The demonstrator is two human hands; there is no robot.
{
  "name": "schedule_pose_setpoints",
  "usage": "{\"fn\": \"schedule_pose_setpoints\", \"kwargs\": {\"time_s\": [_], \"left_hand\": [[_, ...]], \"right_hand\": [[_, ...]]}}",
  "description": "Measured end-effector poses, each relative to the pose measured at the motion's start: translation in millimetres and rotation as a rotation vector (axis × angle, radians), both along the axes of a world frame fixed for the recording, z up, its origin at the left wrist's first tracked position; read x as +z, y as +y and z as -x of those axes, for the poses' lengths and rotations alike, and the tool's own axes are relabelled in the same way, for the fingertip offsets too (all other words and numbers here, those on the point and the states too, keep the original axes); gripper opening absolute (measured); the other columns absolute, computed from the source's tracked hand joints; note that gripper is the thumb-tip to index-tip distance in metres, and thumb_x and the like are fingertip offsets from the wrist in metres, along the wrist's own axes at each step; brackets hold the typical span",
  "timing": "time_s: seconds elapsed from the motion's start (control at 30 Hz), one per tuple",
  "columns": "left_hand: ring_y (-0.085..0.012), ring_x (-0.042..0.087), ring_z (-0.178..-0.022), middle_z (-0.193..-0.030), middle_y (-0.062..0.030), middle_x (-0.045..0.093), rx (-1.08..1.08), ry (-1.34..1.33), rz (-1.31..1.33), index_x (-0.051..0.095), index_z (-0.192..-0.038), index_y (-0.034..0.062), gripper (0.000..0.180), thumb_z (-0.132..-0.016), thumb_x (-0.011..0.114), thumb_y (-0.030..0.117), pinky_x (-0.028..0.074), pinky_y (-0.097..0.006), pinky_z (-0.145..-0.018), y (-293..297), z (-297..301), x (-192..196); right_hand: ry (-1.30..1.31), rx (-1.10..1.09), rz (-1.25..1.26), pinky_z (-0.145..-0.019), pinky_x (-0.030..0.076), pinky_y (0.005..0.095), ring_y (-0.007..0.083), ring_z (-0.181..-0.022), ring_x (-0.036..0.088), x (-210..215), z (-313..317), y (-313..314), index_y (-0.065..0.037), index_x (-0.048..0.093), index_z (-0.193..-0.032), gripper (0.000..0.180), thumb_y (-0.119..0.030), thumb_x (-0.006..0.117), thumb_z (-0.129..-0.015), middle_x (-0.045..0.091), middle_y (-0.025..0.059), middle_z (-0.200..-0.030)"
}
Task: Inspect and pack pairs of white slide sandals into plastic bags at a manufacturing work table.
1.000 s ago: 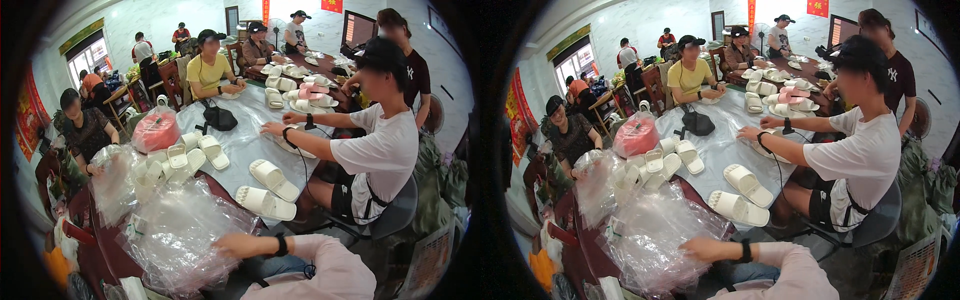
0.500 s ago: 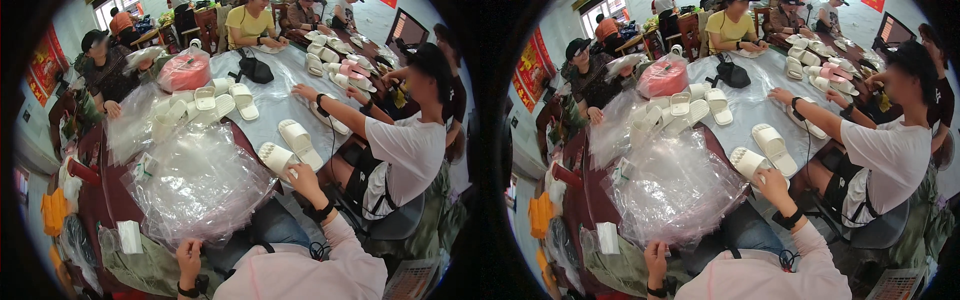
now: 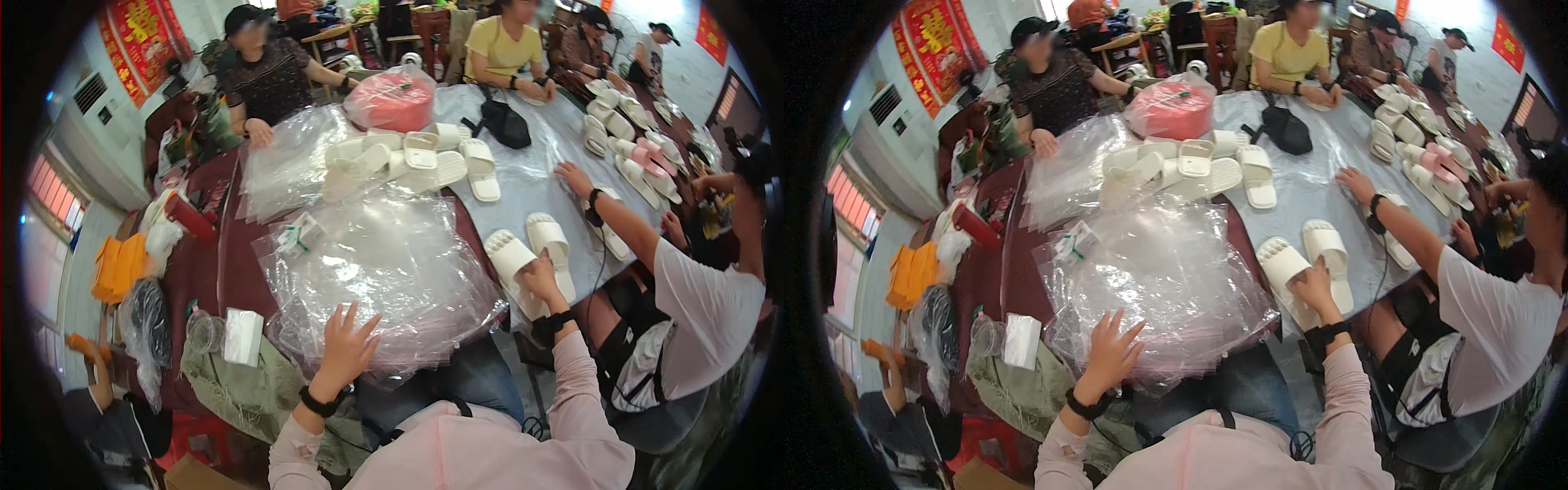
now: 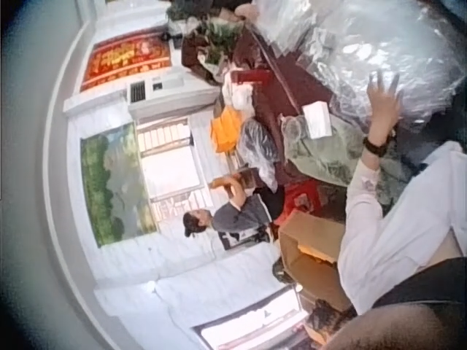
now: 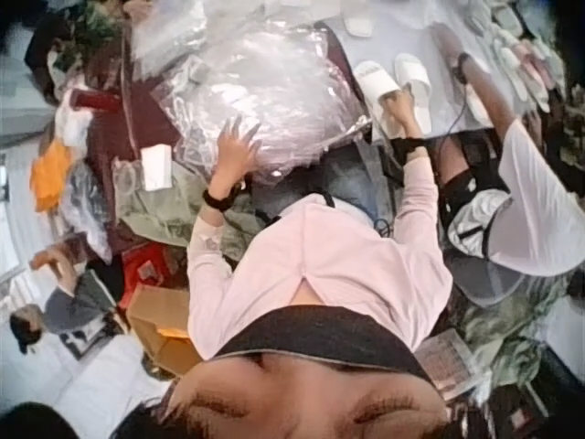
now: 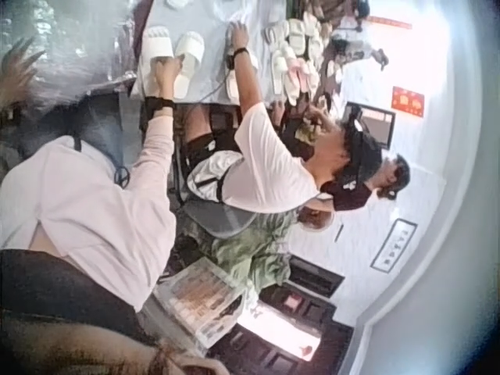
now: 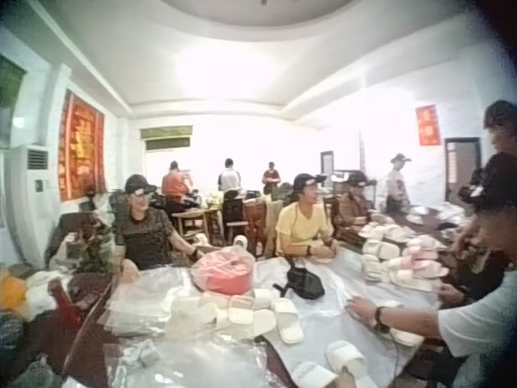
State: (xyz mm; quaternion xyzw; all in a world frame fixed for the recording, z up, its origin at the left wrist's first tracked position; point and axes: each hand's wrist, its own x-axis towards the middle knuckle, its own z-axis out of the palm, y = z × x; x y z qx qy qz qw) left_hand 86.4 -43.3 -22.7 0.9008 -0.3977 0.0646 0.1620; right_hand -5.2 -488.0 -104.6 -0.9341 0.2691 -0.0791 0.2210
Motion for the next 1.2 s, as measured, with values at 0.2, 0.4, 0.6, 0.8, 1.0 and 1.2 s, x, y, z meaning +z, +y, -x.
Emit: {"fn": "schedule_pose_setpoints", "kwargs": {"time_s": [0.2,0.4,0.6,0.8,1.0,1.2], "left_hand": [[-0.0459,0.033,-0.124,-0.138,-0.0196,0.037,-0.032,0.021,-0.240,0.053,-0.126,0.0224,0.044,-0.086,0.055,0.039,0.027,-0.056,-0.100,-5,-14,-28],[-0.0397,0.042,-0.120,-0.133,-0.0178,0.044,-0.034,0.057,-0.201,0.053,-0.125,0.0124,0.047,-0.085,0.056,0.037,0.033,-0.051,-0.099,4,-27,-41],[-0.0349,0.049,-0.110,-0.124,-0.0180,0.052,-0.130,0.263,0.009,0.047,-0.125,-0.0023,0.058,-0.077,0.064,0.026,0.042,-0.039,-0.091,0,-56,-23],[-0.0362,0.050,-0.106,-0.123,-0.0206,0.051,-0.206,0.232,0.116,0.047,-0.124,-0.0022,0.056,-0.075,0.064,0.018,0.040,-0.040,-0.091,-20,-56,1],[-0.0355,0.041,-0.122,-0.135,-0.0227,0.040,-0.110,0.131,-0.050,0.044,-0.129,-0.0018,0.045,-0.085,0.050,0.009,0.034,-0.039,-0.100,-16,-56,-4],[-0.0350,0.029,-0.132,-0.144,-0.0228,0.027,-0.242,0.601,0.312,0.035,-0.136,-0.0004,0.043,-0.093,0.040,0.006,0.024,-0.037,-0.108,-22,-55,10]], "right_hand": [[-0.148,-0.078,-0.207,-0.103,0.031,0.0437,0.0451,-0.120,0.040,-31,-9,-31,0.006,0.055,-0.110,0.045,-0.016,0.058,-0.071,0.038,0.0323,-0.132],[-0.312,0.039,-0.913,-0.088,0.043,0.0290,0.0163,-0.110,0.050,48,10,24,-0.002,0.049,-0.125,0.043,-0.005,0.055,-0.083,0.051,0.0074,-0.125],[0.007,0.647,-1.121,-0.105,0.028,0.0340,0.0181,-0.126,0.037,114,36,110,-0.003,0.040,-0.135,0.054,-0.012,0.061,-0.086,0.044,0.0075,-0.135],[0.057,1.170,-1.006,-0.108,0.022,0.0361,0.0246,-0.132,0.029,117,28,154,-0.003,0.038,-0.136,0.056,-0.013,0.059,-0.085,0.030,0.0143,-0.143],[0.176,1.229,-0.969,-0.105,0.028,0.0354,0.0286,-0.127,0.034,111,18,175,-0.001,0.038,-0.133,0.053,-0.013,0.055,-0.084,0.032,0.0171,-0.139],[0.206,1.059,-0.723,-0.103,0.033,0.0376,0.0321,-0.117,0.044,131,25,180,-0.004,0.048,-0.125,0.044,-0.017,0.057,-0.084,0.040,0.0162,-0.129]]}}
